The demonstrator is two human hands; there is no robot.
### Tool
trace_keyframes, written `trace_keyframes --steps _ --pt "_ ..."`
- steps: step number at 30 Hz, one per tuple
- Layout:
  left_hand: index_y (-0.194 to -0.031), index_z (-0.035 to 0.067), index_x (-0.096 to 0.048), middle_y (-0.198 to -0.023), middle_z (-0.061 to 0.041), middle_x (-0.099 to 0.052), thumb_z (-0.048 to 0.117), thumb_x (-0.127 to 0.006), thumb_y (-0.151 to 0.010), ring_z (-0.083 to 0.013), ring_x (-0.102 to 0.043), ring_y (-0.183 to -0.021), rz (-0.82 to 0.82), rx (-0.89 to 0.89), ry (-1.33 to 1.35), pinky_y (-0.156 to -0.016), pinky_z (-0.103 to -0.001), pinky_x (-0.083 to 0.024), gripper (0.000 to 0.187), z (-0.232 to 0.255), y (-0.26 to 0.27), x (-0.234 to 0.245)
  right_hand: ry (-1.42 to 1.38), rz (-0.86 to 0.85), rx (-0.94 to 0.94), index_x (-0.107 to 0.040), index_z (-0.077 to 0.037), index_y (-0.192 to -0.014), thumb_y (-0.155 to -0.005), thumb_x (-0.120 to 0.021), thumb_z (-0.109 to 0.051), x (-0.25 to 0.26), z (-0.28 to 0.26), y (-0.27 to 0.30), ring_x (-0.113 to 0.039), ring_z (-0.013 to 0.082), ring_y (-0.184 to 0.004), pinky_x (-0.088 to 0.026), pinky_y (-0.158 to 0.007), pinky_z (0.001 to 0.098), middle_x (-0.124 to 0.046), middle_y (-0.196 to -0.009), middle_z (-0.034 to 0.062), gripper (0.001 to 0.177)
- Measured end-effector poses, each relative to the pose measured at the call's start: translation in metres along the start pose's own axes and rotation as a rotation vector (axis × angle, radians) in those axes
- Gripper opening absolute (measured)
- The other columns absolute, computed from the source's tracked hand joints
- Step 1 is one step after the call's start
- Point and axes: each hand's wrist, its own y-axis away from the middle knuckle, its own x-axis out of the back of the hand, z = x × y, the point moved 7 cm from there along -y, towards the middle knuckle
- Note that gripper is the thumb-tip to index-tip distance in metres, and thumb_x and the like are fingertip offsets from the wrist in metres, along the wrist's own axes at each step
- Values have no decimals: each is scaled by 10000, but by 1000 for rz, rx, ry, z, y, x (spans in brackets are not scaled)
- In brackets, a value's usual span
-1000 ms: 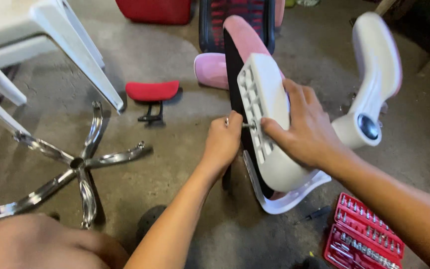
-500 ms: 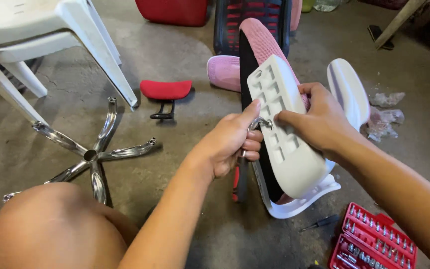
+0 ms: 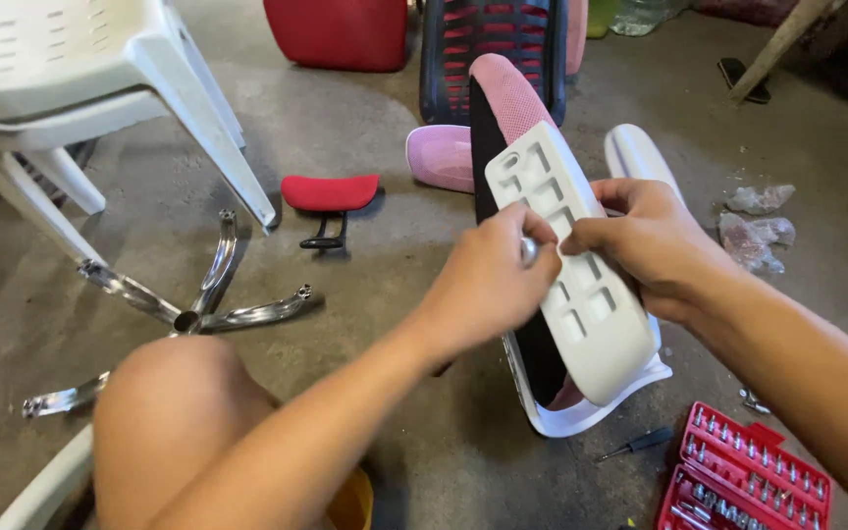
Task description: Assemble the base and seat components of an office chair using a socket wrench and screwdriver.
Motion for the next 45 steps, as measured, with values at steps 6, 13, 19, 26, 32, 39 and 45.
trace_keyframes --steps 6,13,19,26,32,39,45 --pt "-1097 44 -595 -900 -217 -729 167 -676 -914 -367 -746 -858 38 -207 112 -760 -420 -571 235 22 20 -20 -88 -33 -71 -640 70 -1165 -650 -622 81 16 -4 9 -747 241 -793 -644 -755 383 -712 -957 167 515" --pt "-1163 29 -540 -862 -206 -711 155 -672 -921 -385 -731 -822 175 -84 18 -746 -433 -560 303 7 35 -5 434 66 34 -636 31 -1232 -716 -769 -87 9 -14 14 -695 203 -760 -570 -675 329 -711 -907 142 546" --pt "-1184 56 -568 -856 -141 -709 157 -698 -869 -307 -736 -829 185 53 52 -753 -420 -560 356 -14 46 -2 881 -63 110 -468 -76 -1513 -768 -868 -371 1 -16 38 -629 310 -1068 -546 -913 411 -494 -1388 232 895" --pt "-1048 35 -667 -1095 -201 -611 128 -761 -851 -350 -655 -1018 256 -117 6 -899 -400 -540 238 -12 39 12 786 -418 256 8 -130 -1712 -521 -1025 -482 28 58 60 -515 357 -1334 -442 -1077 486 -436 -1498 216 1616" --pt "-956 59 -716 -1030 -153 -693 116 -770 -823 -307 -717 -927 145 -161 18 -839 -372 -568 153 -9 33 15 834 -151 476 -215 -104 -1552 -243 -1052 -474 17 51 69 -518 331 -1307 -404 -1096 461 -526 -1349 208 1597" --pt "-966 93 -755 -920 -85 -789 177 -803 -815 -185 -769 -815 126 79 47 -769 -308 -581 179 -21 29 30 944 -87 462 -340 -71 -1534 -180 -1045 -530 15 9 93 -575 331 -1195 -431 -1036 449 -598 -1257 167 1594" --pt "-1019 50 -733 -977 -85 -767 146 -805 -857 -174 -754 -862 314 -287 41 -777 -302 -577 202 21 39 50 1101 -9 747 -368 -31 -1501 -201 -946 -656 17 -45 109 -585 295 -901 -467 -853 431 -642 -947 106 1554"
